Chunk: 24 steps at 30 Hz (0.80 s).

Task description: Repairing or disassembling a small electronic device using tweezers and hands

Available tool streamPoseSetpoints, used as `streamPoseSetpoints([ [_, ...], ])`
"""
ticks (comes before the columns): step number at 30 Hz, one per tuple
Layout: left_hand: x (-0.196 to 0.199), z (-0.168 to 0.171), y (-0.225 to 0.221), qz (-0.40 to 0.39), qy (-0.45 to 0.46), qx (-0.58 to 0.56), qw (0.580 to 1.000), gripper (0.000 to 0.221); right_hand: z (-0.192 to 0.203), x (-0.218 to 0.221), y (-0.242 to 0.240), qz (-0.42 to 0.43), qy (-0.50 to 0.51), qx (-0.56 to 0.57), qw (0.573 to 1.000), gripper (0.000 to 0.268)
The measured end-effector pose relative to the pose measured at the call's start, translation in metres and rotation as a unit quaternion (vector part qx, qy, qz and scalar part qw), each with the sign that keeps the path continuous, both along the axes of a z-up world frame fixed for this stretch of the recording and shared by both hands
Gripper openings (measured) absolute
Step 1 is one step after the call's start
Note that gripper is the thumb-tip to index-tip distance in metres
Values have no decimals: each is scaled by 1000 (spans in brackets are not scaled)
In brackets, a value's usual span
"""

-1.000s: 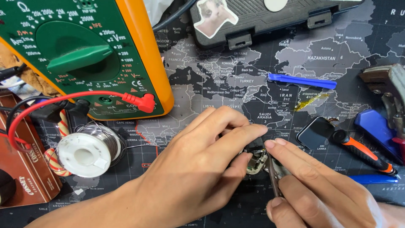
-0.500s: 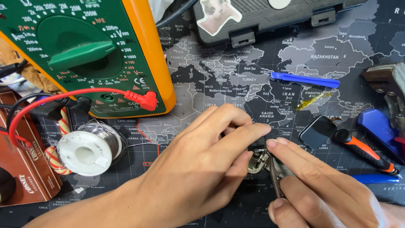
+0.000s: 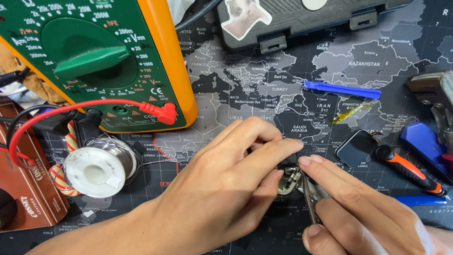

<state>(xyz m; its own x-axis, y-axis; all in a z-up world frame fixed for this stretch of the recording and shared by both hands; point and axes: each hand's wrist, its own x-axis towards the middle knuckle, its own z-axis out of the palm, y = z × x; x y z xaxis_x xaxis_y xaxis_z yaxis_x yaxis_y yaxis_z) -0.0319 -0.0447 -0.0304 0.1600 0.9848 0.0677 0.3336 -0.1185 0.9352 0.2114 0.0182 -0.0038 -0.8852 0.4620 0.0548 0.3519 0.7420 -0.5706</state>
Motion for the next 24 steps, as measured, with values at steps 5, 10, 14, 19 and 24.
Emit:
streamPoseSetpoints([
  [5,0,-1,0,4,-5,-3,1000,36,-2,1,2,4,-5,3,1000,5],
  [10,0,-1,2,2,-1,-5,1000,36,-1,2,7,17,0,-14,1000,7],
  [14,0,0,1,6,-4,-7,1000,36,-5,5,11,51,20,-5,998,8],
  [19,1,-1,2,4,-3,-6,1000,37,-6,8,12,47,13,-8,999,8],
  [24,1,-1,2,2,0,-4,1000,36,-7,9,12,58,16,2,998,9],
])
